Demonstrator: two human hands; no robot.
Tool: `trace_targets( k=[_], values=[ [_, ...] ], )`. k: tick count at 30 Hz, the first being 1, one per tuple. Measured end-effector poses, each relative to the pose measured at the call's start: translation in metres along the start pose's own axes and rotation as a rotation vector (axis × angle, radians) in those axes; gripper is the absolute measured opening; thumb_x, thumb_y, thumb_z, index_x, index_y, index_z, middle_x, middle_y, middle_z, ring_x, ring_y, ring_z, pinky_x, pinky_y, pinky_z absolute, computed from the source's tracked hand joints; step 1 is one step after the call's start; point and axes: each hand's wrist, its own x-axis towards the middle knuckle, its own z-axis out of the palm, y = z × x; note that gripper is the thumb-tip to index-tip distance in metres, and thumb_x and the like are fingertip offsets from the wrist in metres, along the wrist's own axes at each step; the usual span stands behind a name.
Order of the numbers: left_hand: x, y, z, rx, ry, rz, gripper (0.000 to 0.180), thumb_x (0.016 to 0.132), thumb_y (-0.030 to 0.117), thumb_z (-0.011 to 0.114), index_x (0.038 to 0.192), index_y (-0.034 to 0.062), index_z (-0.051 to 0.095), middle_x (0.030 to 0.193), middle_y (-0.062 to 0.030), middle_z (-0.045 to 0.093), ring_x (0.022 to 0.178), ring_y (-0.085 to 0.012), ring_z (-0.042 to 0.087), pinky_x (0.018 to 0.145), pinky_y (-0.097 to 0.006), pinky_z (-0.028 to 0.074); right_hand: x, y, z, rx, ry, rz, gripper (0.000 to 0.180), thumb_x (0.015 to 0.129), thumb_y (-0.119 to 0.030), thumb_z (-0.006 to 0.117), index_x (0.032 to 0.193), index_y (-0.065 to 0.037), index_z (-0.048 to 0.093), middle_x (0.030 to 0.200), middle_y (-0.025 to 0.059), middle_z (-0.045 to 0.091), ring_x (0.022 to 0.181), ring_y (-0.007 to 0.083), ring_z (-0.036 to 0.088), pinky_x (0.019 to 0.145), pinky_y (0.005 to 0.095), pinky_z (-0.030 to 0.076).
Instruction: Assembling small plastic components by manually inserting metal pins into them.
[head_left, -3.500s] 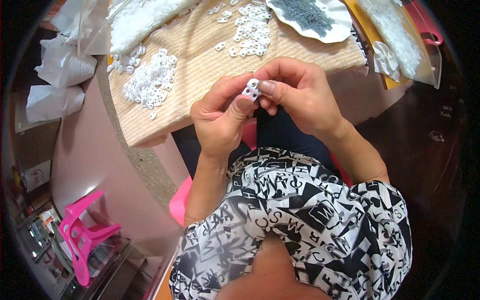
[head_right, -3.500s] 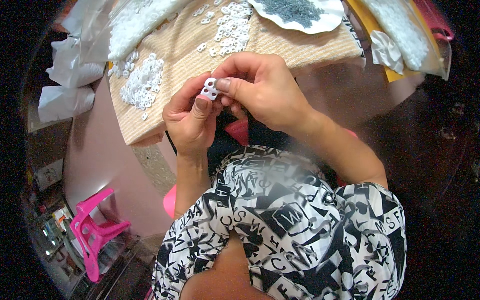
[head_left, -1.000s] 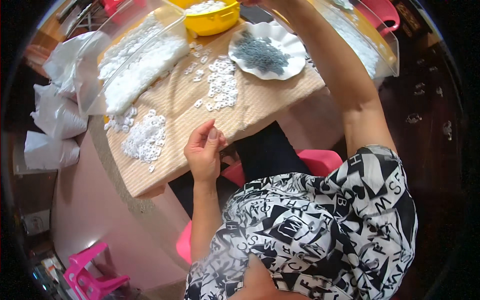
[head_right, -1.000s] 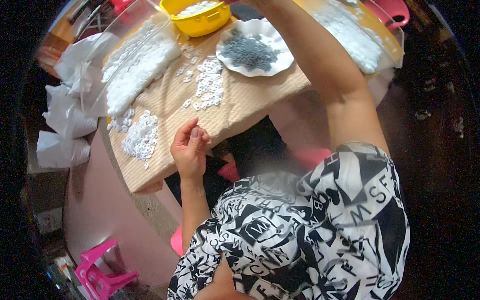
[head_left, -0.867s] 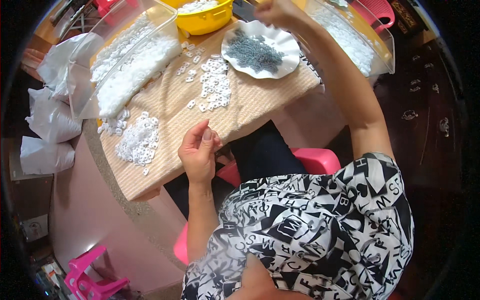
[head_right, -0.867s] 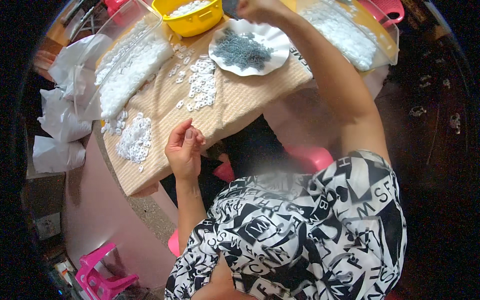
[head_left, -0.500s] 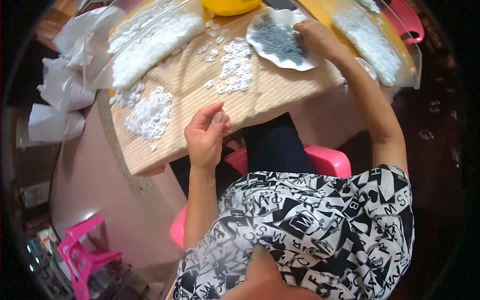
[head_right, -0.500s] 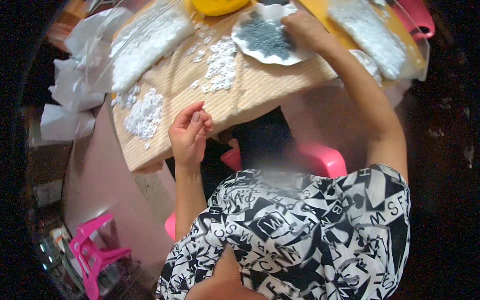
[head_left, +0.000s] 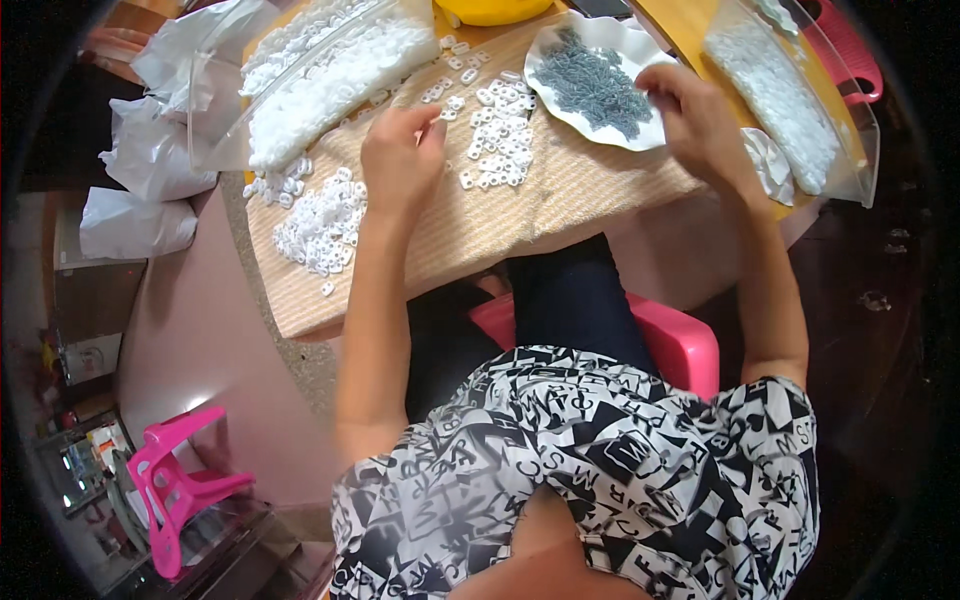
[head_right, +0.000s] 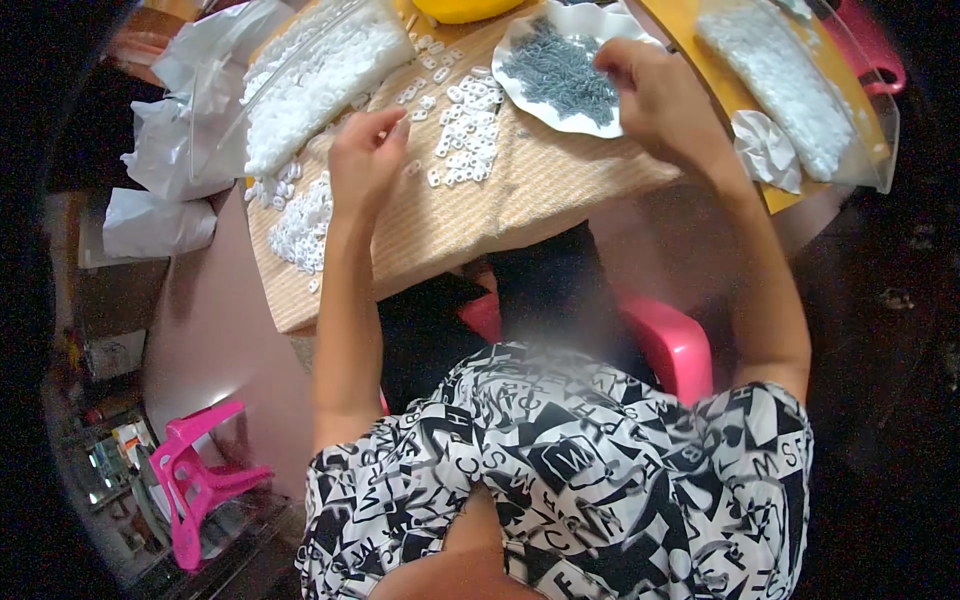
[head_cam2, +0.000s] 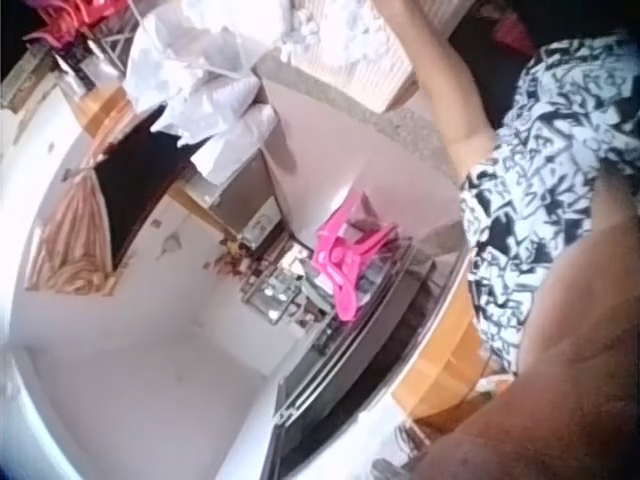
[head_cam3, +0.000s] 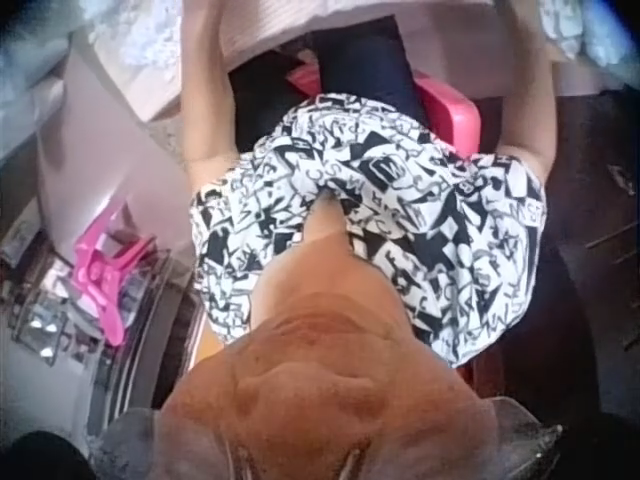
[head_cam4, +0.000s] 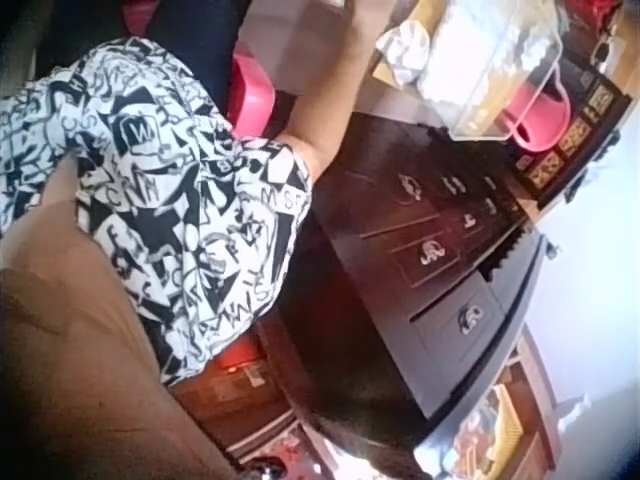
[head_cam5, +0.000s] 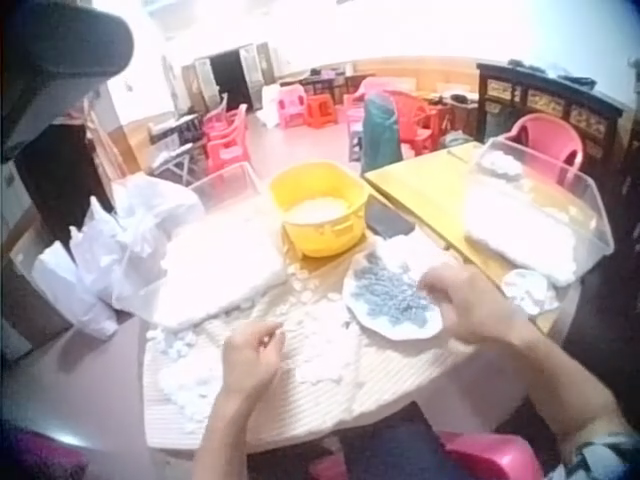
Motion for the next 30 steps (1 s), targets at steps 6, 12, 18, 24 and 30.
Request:
trace_targets(
  k=[6, 12, 18, 24, 30],
  values=[
    [0.029, -0.022, 0.033, 0.173, -0.037, 0.13, 0.012, 0.066, 0.01, 0.062, 0.076, 0.0037, 0.065, 0.075, -0.0151, 0.059, 0.07, -0.0299, 0.057, 0.066, -0.036, 0.045, -0.048, -0.069, 0.014, 0.711, -0.178, 0.374, 0.01, 0.079, -0.001, 0.051, 0.086, 0.003, 0.056, 0.071, 0.0042, 0.056, 0.07, 0.0112, 0.051, 0.066, 0.0239, 0.042],
    [0.014, -0.019, 0.02, 0.105, -0.088, -0.014, 0.013, 0.069, 0.008, 0.064, 0.079, 0.0008, 0.063, 0.07, -0.0077, 0.06, 0.061, -0.0149, 0.056, 0.059, -0.025, 0.044, -0.051, -0.086, 0.039, 1.053, -0.322, 0.48, 0.006, 0.078, -0.002, 0.053, 0.083, 0.0, 0.056, 0.069, 0.0011, 0.053, 0.06, 0.0057, 0.047, 0.054, 0.0192, 0.039],
    [-0.035, 0.015, -0.005, -0.41, 0.024, -0.328, 0.014, 0.073, 0.0, 0.061, 0.087, 0.0011, 0.062, 0.066, -0.0002, 0.056, 0.058, -0.0058, 0.05, 0.051, -0.02, 0.041, -0.058, -0.086, 0.077, 1.346, -0.341, 0.655, 0.006, 0.08, -0.004, 0.053, 0.08, 0.002, 0.054, 0.071, 0.006, 0.057, 0.06, 0.009, 0.052, 0.053, 0.0198, 0.044],
    [-0.076, 0.021, -0.021, -1.309, -0.056, -0.738, 0.012, 0.08, -0.001, 0.055, 0.091, -0.0019, 0.057, 0.075, -0.0097, 0.059, 0.063, -0.0157, 0.058, 0.051, -0.022, 0.046, -0.068, -0.079, 0.086, 1.286, -0.373, 0.637, 0.009, 0.081, -0.006, 0.055, 0.081, 0.003, 0.055, 0.074, 0.0076, 0.059, 0.062, 0.0097, 0.054, 0.055, 0.0205, 0.046],
    [-0.104, 0.052, -0.026, -1.474, -0.131, -0.735, 0.014, 0.079, -0.002, 0.056, 0.093, -0.0037, 0.054, 0.08, -0.0157, 0.06, 0.071, -0.0226, 0.062, 0.06, -0.027, 0.053, -0.072, -0.09, 0.082, 1.353, -0.258, 0.554, 0.011, 0.081, -0.007, 0.057, 0.086, 0.003, 0.058, 0.074, 0.0053, 0.06, 0.063, 0.0085, 0.053, 0.057, 0.0198, 0.044]
  ],
)
